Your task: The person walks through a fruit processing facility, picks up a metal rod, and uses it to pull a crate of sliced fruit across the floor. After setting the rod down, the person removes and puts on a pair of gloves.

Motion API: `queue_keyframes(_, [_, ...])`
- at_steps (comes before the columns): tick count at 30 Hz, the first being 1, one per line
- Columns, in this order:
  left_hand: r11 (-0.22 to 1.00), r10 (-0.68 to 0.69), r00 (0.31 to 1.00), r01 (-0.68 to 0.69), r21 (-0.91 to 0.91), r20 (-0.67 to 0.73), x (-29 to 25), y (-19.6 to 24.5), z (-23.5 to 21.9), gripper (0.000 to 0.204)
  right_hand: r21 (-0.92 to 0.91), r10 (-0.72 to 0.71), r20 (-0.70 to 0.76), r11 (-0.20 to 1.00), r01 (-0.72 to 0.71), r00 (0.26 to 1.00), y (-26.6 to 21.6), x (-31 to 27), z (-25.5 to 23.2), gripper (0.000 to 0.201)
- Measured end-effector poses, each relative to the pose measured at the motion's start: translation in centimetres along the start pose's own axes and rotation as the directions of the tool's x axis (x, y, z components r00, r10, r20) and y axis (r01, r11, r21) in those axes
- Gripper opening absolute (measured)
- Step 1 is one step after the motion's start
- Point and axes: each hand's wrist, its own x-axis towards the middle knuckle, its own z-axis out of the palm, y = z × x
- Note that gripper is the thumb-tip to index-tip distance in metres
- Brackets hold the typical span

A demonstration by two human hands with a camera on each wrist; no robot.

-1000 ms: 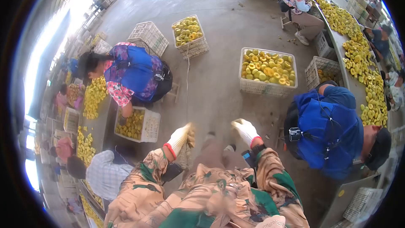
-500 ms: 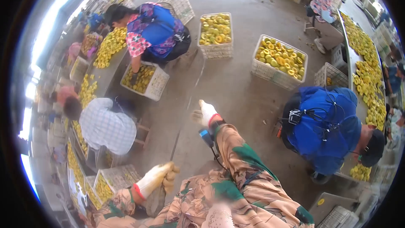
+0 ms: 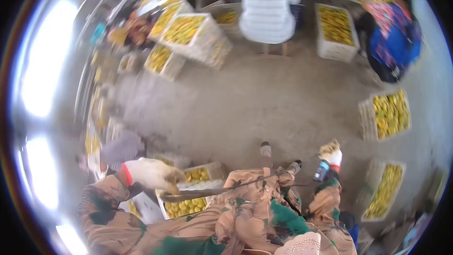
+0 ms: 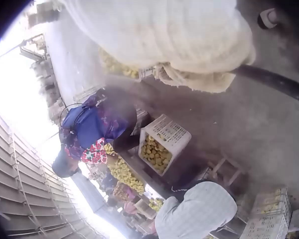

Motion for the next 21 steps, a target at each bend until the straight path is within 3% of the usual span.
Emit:
queue_keyframes(1, [0.996, -0.006, 0.998, 0.0, -0.09, -0.064, 0.1, -2.5, 1.6, 0.065, -0.584, -0.32, 0.185, 0.724, 0.366, 0.929, -3.2, 2.9, -6.1, 0.039])
queue_keyframes(2, [0.981, 0.013, 0.987, -0.043, -0.188, -0.159, 0.1, -4.5, 3.6, 0.06, -0.153, -0.096, 0.003, 0.984, 0.095, 0.995, -1.3, 0.5, -2.0, 0.033])
queue_keyframes(3, [0.915, 0.093, 0.981, -0.151, -0.375, -0.167, 0.6, -6.6, 5.8, 0.059, -0.173, -0.078, -0.021, 0.982, 0.073, 0.997, -1.4, 0.0, -0.6, 0.026])
queue_keyframes(4, [0.812, 0.156, 0.966, -0.243, -0.531, -0.204, -0.5, -5.8, 8.2, 0.058, -0.705, -0.224, 0.185, 0.648, 0.288, 0.957, -3.6, -0.7, -1.6, 0.02])
queue_keyframes(5, [0.672, 0.23, 0.938, -0.345, -0.655, -0.259, 0.0, -7.1, 10.0, 0.056, -0.891, -0.307, 0.453, -0.19, 0.413, 0.837, -3.9, -1.6, -1.5, 0.014])
queue_keyframes(6, [0.564, 0.291, 0.899, -0.437, -0.701, -0.326, 0.4, -8.5, 12.0, 0.056, -0.823, -0.286, 0.521, -0.418, 0.384, 0.804, -3.5, -1.8, -0.6, 0.011])
queue_keyframes(7, [0.452, 0.34, 0.853, -0.518, -0.727, -0.396, 0.6, -9.1, 13.0, 0.055, -0.82, -0.295, 0.524, -0.429, 0.379, 0.799, -3.4, -1.8, -0.3, 0.012])
queue_keyframes(8, [0.336, 0.412, 0.744, -0.661, -0.671, -0.526, -0.2, -9.4, 12.2, 0.057, -0.893, -0.331, 0.426, -0.005, 0.45, 0.842, -6.0, 1.1, -3.3, 0.009])
queue_keyframes(9, [0.28, 0.334, 0.746, -0.662, -0.696, -0.575, 0.2, -10.3, 12.8, 0.06, -0.744, -0.313, 0.105, 0.605, 0.283, 0.944, -3.6, 1.8, -1.1, 0.008])
queue_keyframes(10, [0.302, 0.287, 0.777, -0.629, -0.716, -0.561, 1.8, -11.6, 13.0, 0.062, -0.202, -0.259, -0.229, 0.956, 0.215, 0.938, -1.7, 2.7, 0.7, 0.011])
queue_keyframes(11, [0.323, 0.243, 0.804, -0.594, -0.736, -0.543, 3.9, -12.0, 12.5, 0.063, -0.167, -0.321, -0.344, 0.946, 0.279, 0.882, -0.1, 3.7, 2.2, 0.016])
queue_keyframes(13, [0.344, 0.136, 0.796, -0.597, -0.725, -0.591, 6.6, -13.2, 11.2, 0.061, -0.183, -0.362, -0.345, 0.931, 0.316, 0.866, 3.9, 4.3, 3.8, 0.023])
queue_keyframes(14, [0.256, 0.121, 0.771, -0.632, -0.731, -0.625, 8.4, -13.6, 10.5, 0.052, -0.182, -0.382, -0.341, 0.923, 0.338, 0.859, 5.5, 4.7, 4.2, 0.027])
queue_keyframes(16, [-0.093, 0.186, 0.68, -0.706, -0.702, -0.709, 11.8, -14.0, 8.5, 0.04, -0.222, -0.385, -0.372, 0.92, 0.322, 0.844, 7.4, 5.2, 4.8, 0.029])
queue_keyframes(17, [-0.262, 0.284, 0.679, -0.624, -0.736, -0.677, 13.7, -14.1, 7.3, 0.031, -0.244, -0.388, -0.386, 0.918, 0.312, 0.837, 8.3, 5.7, 5.3, 0.03])
queue_keyframes(19, [-0.331, 0.395, 0.645, -0.565, -0.756, -0.655, 14.5, -14.8, 4.5, 0.028, -0.247, -0.382, -0.338, 0.918, 0.311, 0.86, 11.7, 5.7, 7.6, 0.024])
queue_keyframes(21, [-0.133, 0.444, 0.643, -0.641, -0.756, -0.624, 14.0, -15.8, 2.0, 0.027, -0.217, -0.339, -0.328, 0.936, 0.279, 0.882, 13.7, 6.3, 9.7, 0.017])
